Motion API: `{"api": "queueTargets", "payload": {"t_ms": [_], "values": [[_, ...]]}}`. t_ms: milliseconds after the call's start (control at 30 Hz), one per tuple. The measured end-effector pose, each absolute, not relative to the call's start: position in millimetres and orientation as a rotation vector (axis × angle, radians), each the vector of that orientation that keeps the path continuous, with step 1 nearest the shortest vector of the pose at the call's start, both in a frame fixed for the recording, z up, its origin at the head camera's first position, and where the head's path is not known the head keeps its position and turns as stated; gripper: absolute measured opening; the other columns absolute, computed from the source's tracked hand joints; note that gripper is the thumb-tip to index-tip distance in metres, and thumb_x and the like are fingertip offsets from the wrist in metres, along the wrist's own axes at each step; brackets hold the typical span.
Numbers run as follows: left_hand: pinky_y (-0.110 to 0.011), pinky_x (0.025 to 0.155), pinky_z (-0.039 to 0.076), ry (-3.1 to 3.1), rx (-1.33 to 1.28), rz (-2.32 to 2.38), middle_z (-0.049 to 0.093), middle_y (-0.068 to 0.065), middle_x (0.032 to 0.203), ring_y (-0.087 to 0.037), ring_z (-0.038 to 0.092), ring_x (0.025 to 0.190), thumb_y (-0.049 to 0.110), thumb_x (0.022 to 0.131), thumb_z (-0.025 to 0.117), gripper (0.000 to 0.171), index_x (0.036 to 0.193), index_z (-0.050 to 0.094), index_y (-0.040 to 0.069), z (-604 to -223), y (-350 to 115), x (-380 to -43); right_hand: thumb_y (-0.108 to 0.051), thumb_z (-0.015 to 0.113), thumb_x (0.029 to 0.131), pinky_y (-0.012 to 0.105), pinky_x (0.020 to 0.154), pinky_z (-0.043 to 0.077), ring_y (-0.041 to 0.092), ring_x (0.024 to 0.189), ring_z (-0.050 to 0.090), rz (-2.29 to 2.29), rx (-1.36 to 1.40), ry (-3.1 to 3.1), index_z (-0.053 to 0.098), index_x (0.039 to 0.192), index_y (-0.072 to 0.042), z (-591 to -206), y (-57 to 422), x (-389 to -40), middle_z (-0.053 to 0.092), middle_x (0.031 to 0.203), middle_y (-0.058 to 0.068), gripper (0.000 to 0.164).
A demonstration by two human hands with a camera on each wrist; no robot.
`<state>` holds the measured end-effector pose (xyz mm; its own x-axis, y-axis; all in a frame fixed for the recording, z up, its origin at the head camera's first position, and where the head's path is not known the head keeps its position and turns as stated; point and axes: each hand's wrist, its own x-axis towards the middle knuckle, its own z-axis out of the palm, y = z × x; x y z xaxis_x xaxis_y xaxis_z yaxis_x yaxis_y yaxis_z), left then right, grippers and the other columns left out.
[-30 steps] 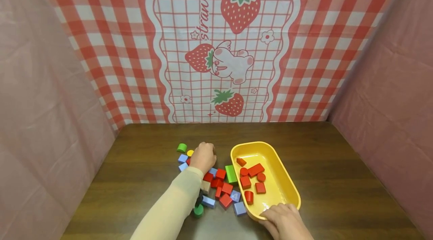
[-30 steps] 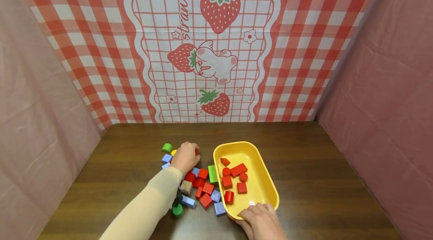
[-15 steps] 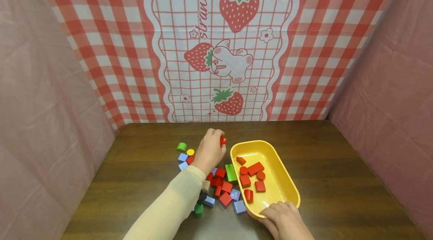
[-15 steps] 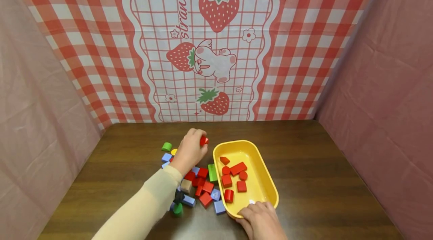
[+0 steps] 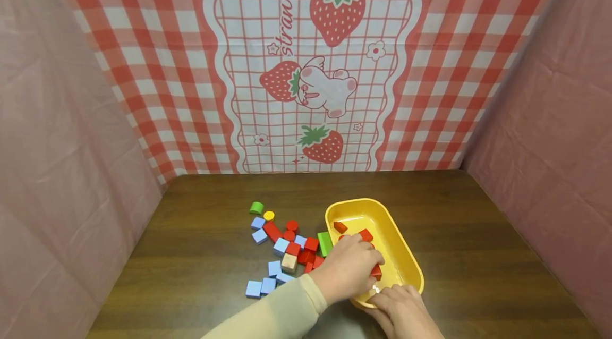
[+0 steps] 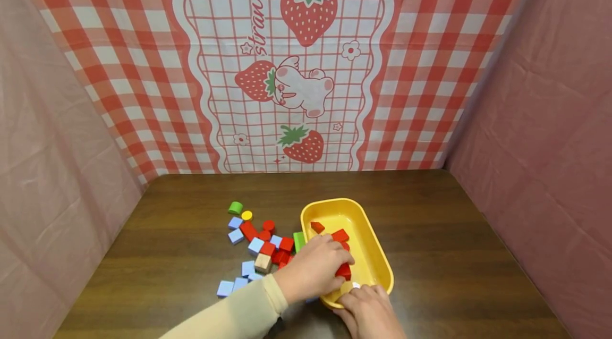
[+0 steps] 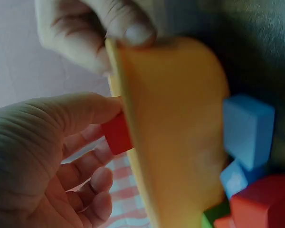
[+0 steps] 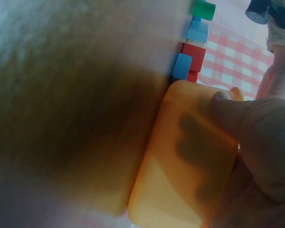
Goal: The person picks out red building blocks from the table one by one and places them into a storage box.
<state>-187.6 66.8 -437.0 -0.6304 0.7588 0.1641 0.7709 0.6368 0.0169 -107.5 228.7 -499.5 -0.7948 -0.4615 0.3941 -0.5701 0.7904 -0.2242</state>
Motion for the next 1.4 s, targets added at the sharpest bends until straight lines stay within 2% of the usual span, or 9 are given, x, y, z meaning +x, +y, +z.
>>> {"api": "queueTargets", "payload": {"t_ms": [233, 467, 700, 933, 1167, 1267, 1400], "values": [[-0.024, 0.065, 0.036, -2.759, -1.279, -0.075, 0.061, 0.014, 0.080, -0.010, 0.042, 0.073, 0.037, 0.078, 0.080, 0.019, 0.095, 0.073, 0.033, -449, 76, -184, -0.042, 0.074, 0.085, 0.040, 0.075, 0.041, 0.002, 0.071, 0.046, 0.559, 0.670, -2.986, 0.069, 0.090, -0.038, -488, 229, -108, 0.050, 0.071, -0.028, 0.008], [-0.025, 0.061, 0.034, -2.757, -1.241, -0.039, 0.060, 0.014, 0.077, -0.010, 0.043, 0.071, 0.035, 0.078, 0.079, 0.013, 0.089, 0.072, 0.034, -462, 79, -186, -0.038, 0.077, 0.084, 0.038, 0.074, 0.041, 0.001, 0.071, 0.047, 0.526, 0.706, -2.924, 0.069, 0.091, -0.038, -490, 228, -108, 0.050, 0.072, -0.030, 0.011], [-0.027, 0.061, 0.034, -2.763, -1.200, 0.004, 0.060, 0.011, 0.075, -0.012, 0.044, 0.070, 0.036, 0.085, 0.074, 0.005, 0.086, 0.071, 0.032, -465, 82, -189, -0.035, 0.079, 0.082, 0.036, 0.071, 0.039, 0.001, 0.071, 0.047, 0.521, 0.722, -2.864, 0.069, 0.088, -0.037, -491, 229, -107, 0.052, 0.074, -0.030, 0.012], [-0.028, 0.063, 0.036, -2.821, -1.156, 0.030, 0.061, 0.010, 0.079, -0.013, 0.046, 0.073, 0.038, 0.088, 0.072, 0.008, 0.088, 0.070, 0.030, -466, 84, -191, -0.035, 0.078, 0.083, 0.037, 0.072, 0.039, 0.001, 0.072, 0.046, 0.545, 0.708, -2.893, 0.069, 0.088, -0.037, -491, 229, -108, 0.052, 0.074, -0.030, 0.010], [-0.028, 0.064, 0.036, -2.807, -1.157, 0.039, 0.060, 0.011, 0.081, -0.012, 0.045, 0.074, 0.044, 0.084, 0.074, 0.015, 0.089, 0.068, 0.031, -466, 84, -191, -0.030, 0.083, 0.077, 0.033, 0.068, 0.038, 0.000, 0.070, 0.046, 0.496, 0.778, -2.716, 0.067, 0.081, -0.034, -496, 229, -109, 0.052, 0.074, -0.029, 0.017], [-0.027, 0.070, 0.039, -2.806, -1.172, -0.016, 0.061, 0.012, 0.089, -0.011, 0.045, 0.080, 0.052, 0.083, 0.073, 0.025, 0.096, 0.070, 0.032, -459, 81, -192, -0.030, 0.084, 0.076, 0.032, 0.067, 0.038, 0.000, 0.069, 0.046, 0.493, 0.802, -2.658, 0.066, 0.081, -0.034, -500, 230, -109, 0.052, 0.074, -0.028, 0.019], [-0.028, 0.082, 0.042, -2.725, -1.159, -0.137, 0.062, 0.011, 0.101, -0.010, 0.046, 0.089, 0.054, 0.089, 0.066, 0.033, 0.110, 0.069, 0.028, -443, 62, -200, -0.026, 0.086, 0.071, 0.029, 0.067, 0.036, 0.001, 0.070, 0.048, 0.481, 0.865, -2.512, 0.066, 0.081, -0.032, -505, 230, -111, 0.057, 0.077, -0.026, 0.023]]}}
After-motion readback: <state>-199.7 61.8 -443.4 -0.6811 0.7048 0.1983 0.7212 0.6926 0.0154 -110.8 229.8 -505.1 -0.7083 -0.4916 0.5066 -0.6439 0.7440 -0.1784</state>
